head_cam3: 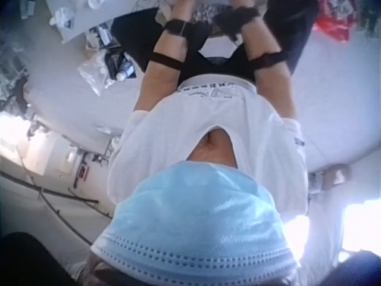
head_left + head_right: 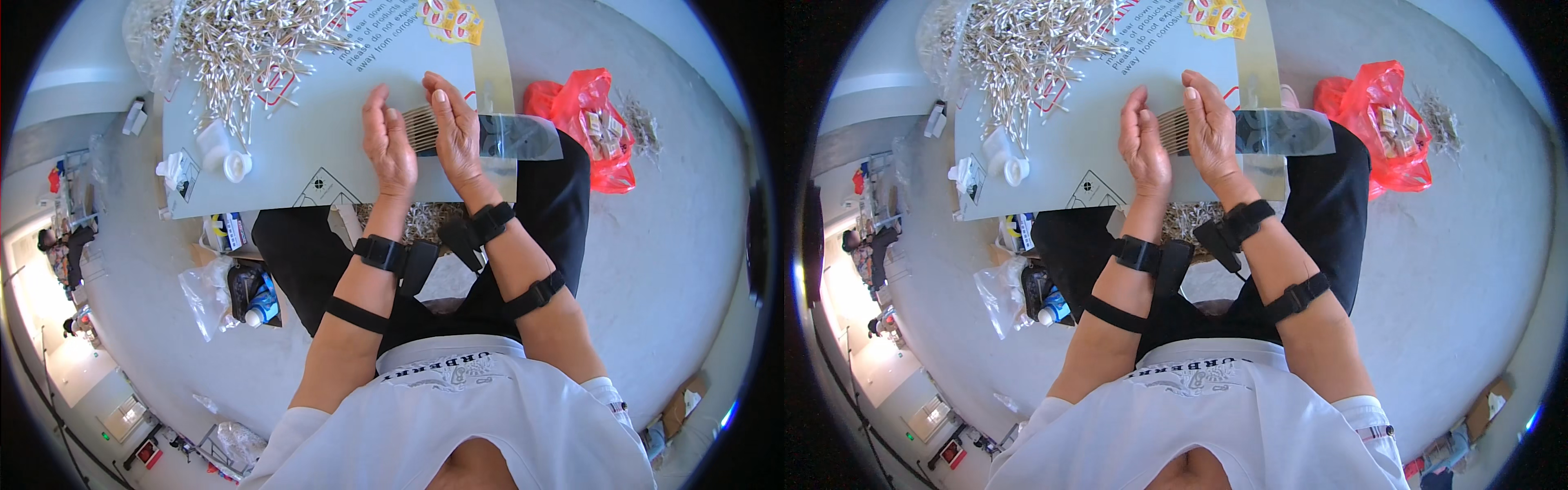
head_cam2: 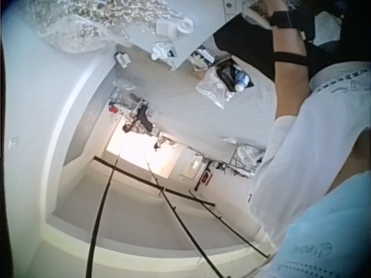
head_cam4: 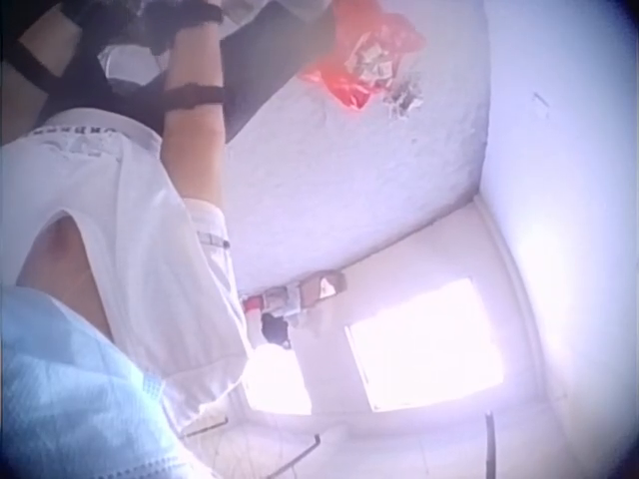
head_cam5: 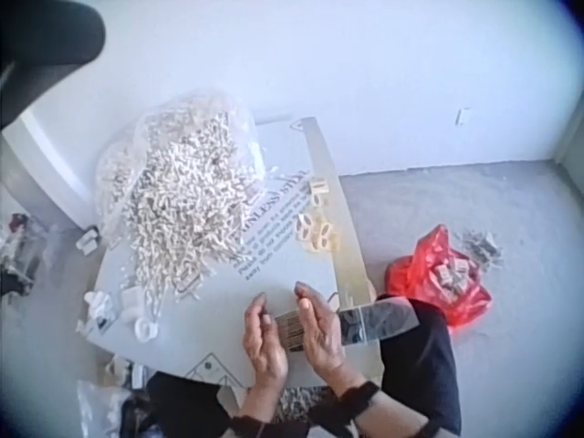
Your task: Packaging and sorting cotton swabs into small plastic bags.
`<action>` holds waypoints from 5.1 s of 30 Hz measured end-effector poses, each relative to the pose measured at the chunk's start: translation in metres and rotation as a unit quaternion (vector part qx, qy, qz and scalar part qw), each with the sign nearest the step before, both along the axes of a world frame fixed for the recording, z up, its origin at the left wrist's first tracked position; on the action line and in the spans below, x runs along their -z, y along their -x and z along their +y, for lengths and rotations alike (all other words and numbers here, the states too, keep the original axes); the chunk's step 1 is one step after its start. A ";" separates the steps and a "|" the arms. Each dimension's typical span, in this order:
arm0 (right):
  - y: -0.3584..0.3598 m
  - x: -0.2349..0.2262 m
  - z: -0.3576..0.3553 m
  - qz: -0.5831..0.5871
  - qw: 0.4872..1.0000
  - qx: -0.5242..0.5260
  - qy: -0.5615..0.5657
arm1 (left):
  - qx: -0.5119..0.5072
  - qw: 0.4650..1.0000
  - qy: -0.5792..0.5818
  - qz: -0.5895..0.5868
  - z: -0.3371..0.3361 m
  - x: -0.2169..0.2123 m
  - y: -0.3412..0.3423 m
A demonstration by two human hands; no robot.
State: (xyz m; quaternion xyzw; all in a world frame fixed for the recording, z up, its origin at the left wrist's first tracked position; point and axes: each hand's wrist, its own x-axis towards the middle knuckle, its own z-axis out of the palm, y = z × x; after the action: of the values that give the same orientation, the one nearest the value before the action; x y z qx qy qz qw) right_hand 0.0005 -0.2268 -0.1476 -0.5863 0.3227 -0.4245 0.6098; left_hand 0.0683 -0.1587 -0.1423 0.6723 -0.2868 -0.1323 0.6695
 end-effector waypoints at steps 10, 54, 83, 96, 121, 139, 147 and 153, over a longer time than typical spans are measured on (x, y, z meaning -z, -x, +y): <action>0.032 -0.005 -0.003 -0.022 0.997 0.067 -0.021 | 0.048 0.999 0.002 0.018 -0.016 -0.004 0.022; 0.066 -0.006 -0.025 0.178 0.959 0.103 0.193 | 0.196 0.874 -0.216 -0.389 0.025 -0.007 0.016; 0.105 -0.033 -0.033 0.363 0.824 -0.135 0.414 | 0.228 0.818 -0.289 -0.443 0.016 -0.013 0.028; 0.113 -0.027 -0.033 0.309 0.893 0.047 0.324 | 0.234 0.802 -0.317 -0.449 0.017 -0.006 0.031; 0.057 -0.067 -0.039 0.682 0.679 -0.112 0.247 | 0.201 0.813 -0.291 -0.463 0.017 0.002 0.032; 0.093 -0.033 -0.055 0.499 0.853 -0.051 0.142 | 0.193 0.829 -0.300 -0.432 0.014 0.000 0.057; 0.091 -0.039 -0.051 0.511 0.841 -0.048 0.172 | 0.223 0.825 -0.279 -0.437 0.013 -0.001 0.055; 0.086 -0.049 -0.044 0.539 0.818 -0.063 0.190 | 0.238 0.820 -0.258 -0.452 -0.003 0.001 0.058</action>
State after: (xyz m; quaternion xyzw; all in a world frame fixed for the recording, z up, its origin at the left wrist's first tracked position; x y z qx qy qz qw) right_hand -0.0855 -0.2711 -0.0986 -0.8448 0.4752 -0.0541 0.2399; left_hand 0.0101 -0.1615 -0.1436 0.7156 -0.6636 -0.0376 0.2149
